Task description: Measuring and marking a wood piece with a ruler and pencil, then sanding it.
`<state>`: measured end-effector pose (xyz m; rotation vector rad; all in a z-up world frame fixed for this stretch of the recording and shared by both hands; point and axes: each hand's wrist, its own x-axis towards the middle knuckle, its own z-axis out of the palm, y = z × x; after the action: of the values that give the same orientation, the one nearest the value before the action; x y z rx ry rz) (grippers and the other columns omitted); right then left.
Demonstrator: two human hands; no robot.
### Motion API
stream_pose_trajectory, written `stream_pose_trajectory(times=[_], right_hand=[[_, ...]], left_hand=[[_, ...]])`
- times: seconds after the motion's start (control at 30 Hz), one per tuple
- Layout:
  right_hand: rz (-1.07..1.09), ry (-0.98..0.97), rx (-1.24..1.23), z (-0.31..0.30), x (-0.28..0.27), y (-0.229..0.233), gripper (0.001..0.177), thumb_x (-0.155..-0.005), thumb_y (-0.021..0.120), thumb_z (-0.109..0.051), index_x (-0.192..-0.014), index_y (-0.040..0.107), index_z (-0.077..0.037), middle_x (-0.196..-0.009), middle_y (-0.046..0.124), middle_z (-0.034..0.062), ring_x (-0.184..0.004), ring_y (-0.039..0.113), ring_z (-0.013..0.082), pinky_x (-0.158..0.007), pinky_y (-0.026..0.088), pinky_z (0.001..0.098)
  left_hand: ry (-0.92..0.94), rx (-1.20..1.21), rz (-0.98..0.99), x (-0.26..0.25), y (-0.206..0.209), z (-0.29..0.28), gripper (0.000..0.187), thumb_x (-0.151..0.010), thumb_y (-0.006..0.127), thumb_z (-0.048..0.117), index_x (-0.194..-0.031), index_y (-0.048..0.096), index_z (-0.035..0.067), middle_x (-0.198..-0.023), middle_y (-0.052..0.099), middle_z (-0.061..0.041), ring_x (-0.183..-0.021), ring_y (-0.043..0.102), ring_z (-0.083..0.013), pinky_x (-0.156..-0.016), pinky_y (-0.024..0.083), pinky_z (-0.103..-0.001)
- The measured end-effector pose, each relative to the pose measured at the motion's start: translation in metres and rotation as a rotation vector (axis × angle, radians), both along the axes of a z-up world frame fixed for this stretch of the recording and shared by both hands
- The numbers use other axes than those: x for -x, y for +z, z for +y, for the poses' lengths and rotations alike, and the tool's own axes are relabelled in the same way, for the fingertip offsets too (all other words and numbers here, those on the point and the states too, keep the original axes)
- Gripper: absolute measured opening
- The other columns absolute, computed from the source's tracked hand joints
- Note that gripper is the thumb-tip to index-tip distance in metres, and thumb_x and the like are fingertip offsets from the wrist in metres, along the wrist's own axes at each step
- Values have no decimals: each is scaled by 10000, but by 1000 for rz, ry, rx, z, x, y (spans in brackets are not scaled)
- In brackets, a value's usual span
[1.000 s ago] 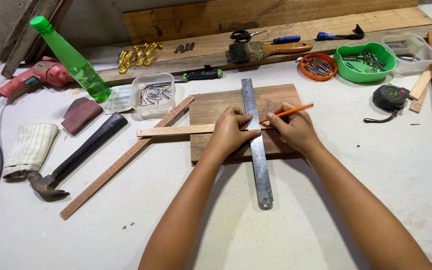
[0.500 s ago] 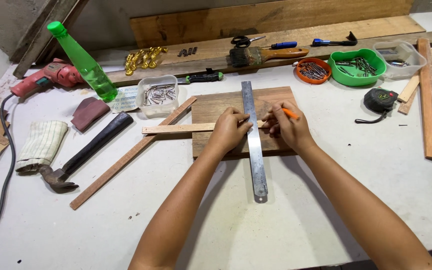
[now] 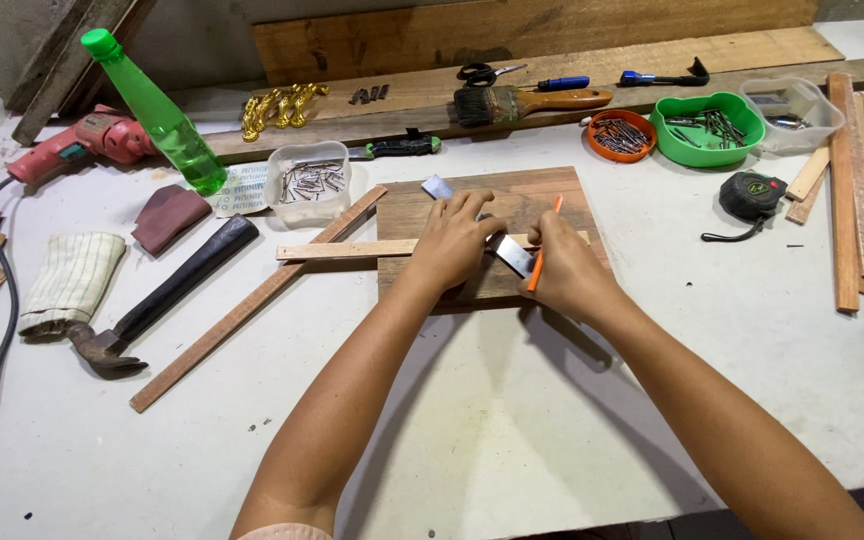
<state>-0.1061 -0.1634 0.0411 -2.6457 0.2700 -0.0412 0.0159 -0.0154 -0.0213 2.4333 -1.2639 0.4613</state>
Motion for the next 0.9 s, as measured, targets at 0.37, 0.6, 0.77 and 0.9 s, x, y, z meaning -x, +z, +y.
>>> stream_pose_trajectory(times=[0.37,0.6,0.77,0.9], right_hand=[[-46,85,-133,-38,-8,7,533,-760,817,-65,-1210,531,-53,-1183,674,144,-1118,680,262,-957,568,374],[-169,141,347,-40,-20,-9,451,-1015,616,-141,-1456,598,-236,-1147,721,82,-996,696,299,-817,568,433],[-593,280,621,-23,-23,-11,252,-860,702,-282,-1074,643,-163,-1053,683,97,-1002,659,250,-841,556,399],[-605,378,660,-42,-43,-39,146,-1008,635,-172,-1113,631,-70,-998,639,63,-1007,656,242,-1027,527,411]], left_hand=[[-14,-118,189,-14,3,19,371,-949,651,379,-1279,670,210,-1235,627,-38,-1246,549,-222,-1169,264,-570],[-17,-34,262,-12,7,24,328,-936,691,368,-1205,711,182,-1179,633,-70,-1198,577,-253,-1121,349,-495],[15,8,354,-22,7,25,381,-858,769,395,-1143,720,147,-1184,644,-89,-1201,571,-302,-1054,413,-462],[3,61,497,-21,17,29,382,-803,818,376,-1065,749,107,-1146,685,-141,-1116,623,-334,-965,496,-450]])
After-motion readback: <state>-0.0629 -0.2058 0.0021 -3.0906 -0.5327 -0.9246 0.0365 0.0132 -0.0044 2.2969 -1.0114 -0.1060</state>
